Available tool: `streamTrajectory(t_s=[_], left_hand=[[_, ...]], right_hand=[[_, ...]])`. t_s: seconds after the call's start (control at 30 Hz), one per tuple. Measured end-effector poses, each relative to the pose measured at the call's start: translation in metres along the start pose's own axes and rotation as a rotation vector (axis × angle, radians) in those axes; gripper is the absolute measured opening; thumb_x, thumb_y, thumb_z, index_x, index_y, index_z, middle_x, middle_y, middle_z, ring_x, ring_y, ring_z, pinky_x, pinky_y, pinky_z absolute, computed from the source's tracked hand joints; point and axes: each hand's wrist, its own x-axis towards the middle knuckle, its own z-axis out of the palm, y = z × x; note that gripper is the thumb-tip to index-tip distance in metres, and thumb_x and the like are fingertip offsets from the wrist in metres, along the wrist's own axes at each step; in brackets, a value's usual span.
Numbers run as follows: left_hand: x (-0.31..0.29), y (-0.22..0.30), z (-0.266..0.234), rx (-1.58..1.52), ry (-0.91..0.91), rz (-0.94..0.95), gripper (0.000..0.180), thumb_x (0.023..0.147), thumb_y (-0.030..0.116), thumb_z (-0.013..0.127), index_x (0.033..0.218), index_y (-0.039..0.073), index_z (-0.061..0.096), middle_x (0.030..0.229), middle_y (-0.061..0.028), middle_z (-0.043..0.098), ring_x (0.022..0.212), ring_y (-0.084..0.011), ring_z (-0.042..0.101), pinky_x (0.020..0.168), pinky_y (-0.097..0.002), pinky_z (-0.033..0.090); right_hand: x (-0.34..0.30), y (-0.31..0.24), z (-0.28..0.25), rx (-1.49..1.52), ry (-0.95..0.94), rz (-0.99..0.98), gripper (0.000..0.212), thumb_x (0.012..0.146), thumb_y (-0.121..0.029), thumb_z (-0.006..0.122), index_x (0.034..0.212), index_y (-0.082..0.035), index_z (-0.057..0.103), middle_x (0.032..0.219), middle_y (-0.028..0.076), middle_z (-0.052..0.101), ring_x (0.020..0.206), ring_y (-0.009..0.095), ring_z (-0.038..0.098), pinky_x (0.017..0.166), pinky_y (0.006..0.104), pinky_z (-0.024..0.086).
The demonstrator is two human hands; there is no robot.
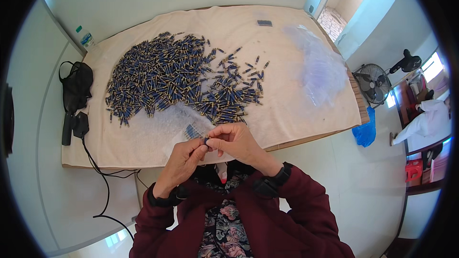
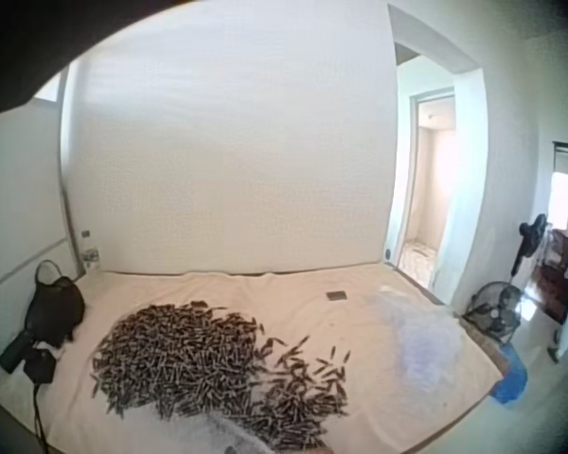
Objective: The person gathers small blue and gold components by hand, places them into a plastic bag, and seals the bag before setting it aside.
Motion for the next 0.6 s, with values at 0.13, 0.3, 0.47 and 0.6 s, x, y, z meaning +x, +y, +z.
streamTrajectory(t_s=[0.13,0.3,0.47,0.6], left_hand=[[-0.002,-0.005,0.004,-0.031,-0.017,-0.034,0.016,0.093,0.014,0.053,0.091,-0.001,0.059,0.069,-0.015,0.053,0.061,-0.0278,0.049,0.059,-0.0346,0.042],[-0.005,-0.006,0.003,0.026,-0.037,-0.052,0.014,0.091,0.013,0.055,0.091,0.0,0.059,0.067,-0.0153,0.052,0.06,-0.0276,0.049,0.059,-0.0349,0.042],[-0.008,-0.007,-0.006,0.084,-0.063,-0.017,0.013,0.09,0.011,0.057,0.088,-0.001,0.058,0.067,-0.0124,0.052,0.06,-0.0227,0.048,0.058,-0.0324,0.041],[-0.006,-0.014,-0.018,0.1,0.108,0.027,0.009,0.087,0.007,0.06,0.086,-0.001,0.057,0.069,-0.007,0.053,0.061,-0.0137,0.046,0.058,-0.0273,0.04]], right_hand=[[-0.004,-0.005,0.004,0.02,0.053,-0.028,0.015,0.087,-0.003,0.065,0.101,0.005,0.065,0.08,0.005,0.064,0.066,0.009,0.06,0.059,0.0223,0.052],[-0.005,-0.004,0.004,0.012,0.03,-0.052,0.017,0.087,-0.001,0.064,0.103,0.005,0.065,0.083,0.008,0.066,0.069,0.011,0.064,0.059,0.0232,0.054],[-0.011,-0.009,-0.008,-0.072,-0.031,0.028,0.016,0.087,-0.003,0.064,0.101,0.004,0.066,0.085,0.008,0.068,0.073,0.011,0.065,0.059,0.0225,0.054],[-0.006,0.005,-0.017,-0.102,0.143,-0.064,0.013,0.087,-0.002,0.065,0.098,0.004,0.066,0.084,0.009,0.068,0.073,0.012,0.066,0.058,0.0224,0.054]])
